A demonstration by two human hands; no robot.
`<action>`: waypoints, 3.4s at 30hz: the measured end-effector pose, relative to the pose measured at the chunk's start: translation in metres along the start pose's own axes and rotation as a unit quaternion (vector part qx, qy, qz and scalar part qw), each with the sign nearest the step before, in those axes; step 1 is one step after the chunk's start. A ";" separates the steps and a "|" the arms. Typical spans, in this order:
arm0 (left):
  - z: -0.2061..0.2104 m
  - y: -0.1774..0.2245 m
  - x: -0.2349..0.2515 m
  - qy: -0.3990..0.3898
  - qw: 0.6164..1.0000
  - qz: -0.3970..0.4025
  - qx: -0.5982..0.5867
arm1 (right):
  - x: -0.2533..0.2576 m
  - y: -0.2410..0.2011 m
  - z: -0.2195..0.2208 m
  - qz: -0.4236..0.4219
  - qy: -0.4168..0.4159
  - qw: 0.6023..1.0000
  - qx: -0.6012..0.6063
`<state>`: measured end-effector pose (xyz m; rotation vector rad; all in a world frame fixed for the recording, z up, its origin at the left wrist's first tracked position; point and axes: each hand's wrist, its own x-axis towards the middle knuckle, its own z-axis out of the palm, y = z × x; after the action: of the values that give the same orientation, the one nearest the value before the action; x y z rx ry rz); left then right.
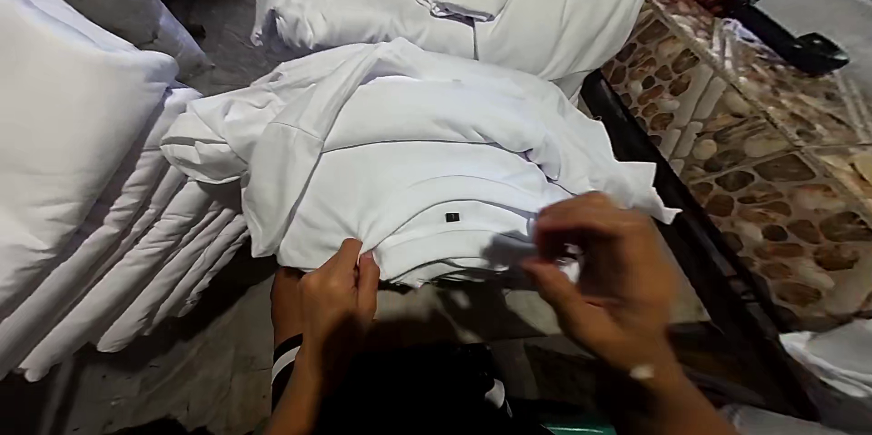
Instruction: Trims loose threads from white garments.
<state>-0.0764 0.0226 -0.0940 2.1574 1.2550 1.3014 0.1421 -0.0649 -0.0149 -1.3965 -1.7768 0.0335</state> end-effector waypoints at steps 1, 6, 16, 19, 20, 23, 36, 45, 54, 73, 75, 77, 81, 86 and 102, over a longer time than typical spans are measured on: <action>0.001 -0.004 0.001 0.068 0.989 -0.014 -0.129 | 0.004 0.001 0.020 0.015 -0.007 1.000 -0.014; 0.005 0.003 0.022 0.082 0.630 -0.277 -0.721 | 0.010 0.005 0.070 0.035 -0.009 0.981 -0.192; 0.004 -0.004 0.016 0.039 0.827 -0.055 -0.559 | 0.006 -0.011 0.071 0.035 -0.032 0.999 0.022; -0.007 -0.007 0.011 -0.030 0.792 -0.052 -0.608 | 0.018 -0.014 0.083 0.036 -0.018 0.995 0.095; -0.009 -0.007 0.009 -0.039 0.787 -0.052 -0.613 | 0.024 -0.015 0.087 0.043 -0.015 0.991 0.129; -0.011 -0.004 0.007 -0.036 0.813 -0.049 -0.579 | 0.035 -0.020 0.098 0.031 0.009 0.979 0.200; -0.004 -0.008 0.009 -0.020 0.827 -0.027 -0.561 | 0.020 -0.006 0.068 -0.106 -0.077 0.981 -0.144; -0.027 0.004 -0.005 -0.015 0.896 0.073 -0.437 | 0.033 -0.019 0.074 0.060 -0.203 0.944 0.252; -0.010 -0.037 0.056 0.115 0.898 -0.225 -0.361 | 0.110 -0.025 0.008 0.093 -0.102 0.858 0.494; 0.019 -0.055 0.007 0.024 0.981 0.000 -0.194 | 0.134 0.131 0.042 0.116 0.093 0.987 0.056; 0.014 -0.041 0.002 0.065 0.984 0.039 -0.163 | 0.108 0.080 0.031 0.105 -0.006 0.991 0.078; 0.010 -0.025 0.011 0.106 0.988 0.056 -0.093 | 0.082 0.042 0.026 0.068 -0.050 0.995 0.060; -0.001 0.013 0.042 -0.166 0.971 -0.126 0.117 | 0.044 0.013 0.033 0.024 -0.093 0.995 -0.004; 0.011 -0.010 0.031 0.015 0.986 -0.078 -0.146 | 0.002 0.002 0.061 0.006 -0.118 0.987 -0.105; 0.016 0.003 0.020 0.081 0.829 -0.048 -0.551 | -0.004 -0.009 0.071 0.013 -0.019 0.999 -0.034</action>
<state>-0.0572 0.0398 -0.0895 1.1401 0.3868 1.6031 0.0912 -0.0386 -0.0581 -1.4762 -1.8066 0.0138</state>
